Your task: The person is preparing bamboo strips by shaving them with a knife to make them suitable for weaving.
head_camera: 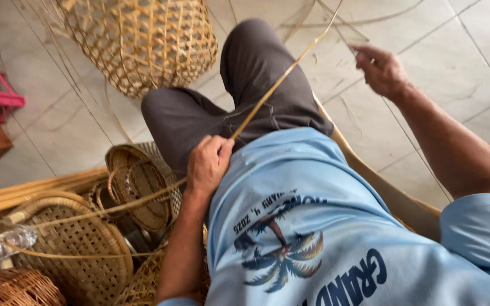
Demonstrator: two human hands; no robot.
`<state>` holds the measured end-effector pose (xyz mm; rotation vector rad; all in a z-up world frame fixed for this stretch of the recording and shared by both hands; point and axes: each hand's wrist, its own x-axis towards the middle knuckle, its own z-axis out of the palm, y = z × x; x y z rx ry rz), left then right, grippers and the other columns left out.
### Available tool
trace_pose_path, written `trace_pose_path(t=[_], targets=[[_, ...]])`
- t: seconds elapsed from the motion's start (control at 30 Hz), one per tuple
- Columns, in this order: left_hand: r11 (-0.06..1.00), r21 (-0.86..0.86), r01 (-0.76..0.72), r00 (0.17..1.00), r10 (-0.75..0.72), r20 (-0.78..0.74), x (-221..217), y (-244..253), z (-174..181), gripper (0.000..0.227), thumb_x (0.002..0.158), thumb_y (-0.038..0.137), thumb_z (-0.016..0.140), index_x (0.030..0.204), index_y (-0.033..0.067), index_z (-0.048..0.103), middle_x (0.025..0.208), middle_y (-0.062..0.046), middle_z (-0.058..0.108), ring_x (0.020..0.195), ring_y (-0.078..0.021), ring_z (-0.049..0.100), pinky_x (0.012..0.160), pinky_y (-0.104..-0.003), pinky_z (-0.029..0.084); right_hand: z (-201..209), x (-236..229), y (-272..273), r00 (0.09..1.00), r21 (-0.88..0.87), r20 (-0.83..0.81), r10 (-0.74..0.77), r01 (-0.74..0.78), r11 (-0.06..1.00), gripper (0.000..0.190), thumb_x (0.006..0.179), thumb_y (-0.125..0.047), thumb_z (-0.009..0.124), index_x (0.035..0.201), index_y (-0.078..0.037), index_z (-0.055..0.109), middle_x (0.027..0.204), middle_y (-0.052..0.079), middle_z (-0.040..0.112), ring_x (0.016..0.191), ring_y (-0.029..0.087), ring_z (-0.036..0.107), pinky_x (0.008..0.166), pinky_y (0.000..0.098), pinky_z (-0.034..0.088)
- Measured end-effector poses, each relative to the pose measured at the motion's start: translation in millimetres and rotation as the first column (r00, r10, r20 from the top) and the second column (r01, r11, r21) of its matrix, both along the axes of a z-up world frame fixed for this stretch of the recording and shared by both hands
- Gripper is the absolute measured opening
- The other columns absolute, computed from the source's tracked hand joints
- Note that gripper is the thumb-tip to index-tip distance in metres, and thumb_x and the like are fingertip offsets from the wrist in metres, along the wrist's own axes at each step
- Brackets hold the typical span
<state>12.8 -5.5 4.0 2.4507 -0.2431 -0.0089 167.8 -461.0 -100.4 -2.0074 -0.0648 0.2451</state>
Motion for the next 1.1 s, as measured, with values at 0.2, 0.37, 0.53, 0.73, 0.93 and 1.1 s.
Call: trace_pose_path(t=[0.2,0.37,0.53,0.73,0.93,1.1], targets=[[0.997,-0.010,0.073,0.985,-0.070,0.158,42.9,-19.9,11.1,0.028,0.105,0.021,0.063,0.083,0.0032,0.061,0.075,-0.013,0.061,0.067,-0.0314,0.056,0.060,-0.050,0.044,86.4,-20.0,74.2,0.971,-0.126,0.024,0.237,-0.232,0.964,0.041,0.110,-0.017,0.050,0.150,-0.010,0.055,0.153,0.019,0.056,0.057,0.019,0.063,0.057,0.0357,0.058],[0.998,-0.048,0.040,0.963,-0.026,0.270,99.0,-27.5,-20.1,0.031,0.104,0.029,0.066,0.080,0.0085,0.061,0.068,-0.012,0.055,0.070,-0.0373,0.066,0.064,-0.044,0.056,87.4,-21.5,104.7,0.901,-0.287,0.241,0.360,-0.288,0.913,0.042,0.109,-0.022,0.056,0.151,-0.022,0.061,0.104,0.018,0.068,0.072,0.038,0.070,0.065,0.0505,0.058],[0.996,-0.070,-0.046,0.970,0.061,0.237,132.0,-29.2,-53.4,0.031,0.101,0.032,0.068,0.081,0.0089,0.063,0.070,-0.015,0.057,0.071,-0.0393,0.067,0.063,-0.046,0.056,106.0,-21.5,134.1,0.879,-0.345,0.261,0.399,-0.302,0.889,0.048,0.100,-0.018,0.058,0.147,-0.023,0.064,0.102,0.024,0.065,0.088,0.054,0.068,0.073,0.0615,0.056],[0.995,-0.043,-0.090,0.981,0.096,0.166,123.1,-29.2,-72.1,0.030,0.099,0.032,0.068,0.079,0.0096,0.062,0.069,-0.013,0.057,0.072,-0.0370,0.069,0.064,-0.044,0.057,65.2,10.4,92.5,0.947,-0.548,0.109,0.301,-0.195,0.813,0.039,0.106,-0.029,0.062,0.145,-0.032,0.068,0.108,0.023,0.069,0.092,0.052,0.070,0.080,0.0609,0.057],[0.995,-0.075,-0.073,0.985,0.083,0.153,120.2,-33.1,-61.5,0.030,0.098,0.031,0.069,0.080,0.0084,0.063,0.069,-0.015,0.058,0.073,-0.0395,0.069,0.064,-0.046,0.057,79.5,-4.0,96.5,0.911,-0.446,0.096,0.401,-0.321,0.836,0.040,0.101,-0.023,0.060,0.139,-0.032,0.069,0.108,0.021,0.069,0.094,0.053,0.068,0.083,0.0637,0.057],[0.990,-0.137,-0.027,0.964,0.062,0.260,115.6,-38.1,-21.5,0.029,0.099,0.018,0.071,0.078,0.0072,0.054,0.072,-0.009,0.062,0.072,-0.0330,0.060,0.064,-0.050,0.046,78.9,14.2,72.6,0.965,0.135,-0.261,-0.016,0.053,0.989,0.036,0.104,-0.044,0.067,0.096,-0.011,0.056,0.059,0.000,0.048,0.048,0.010,0.051,0.045,0.0256,0.043]])
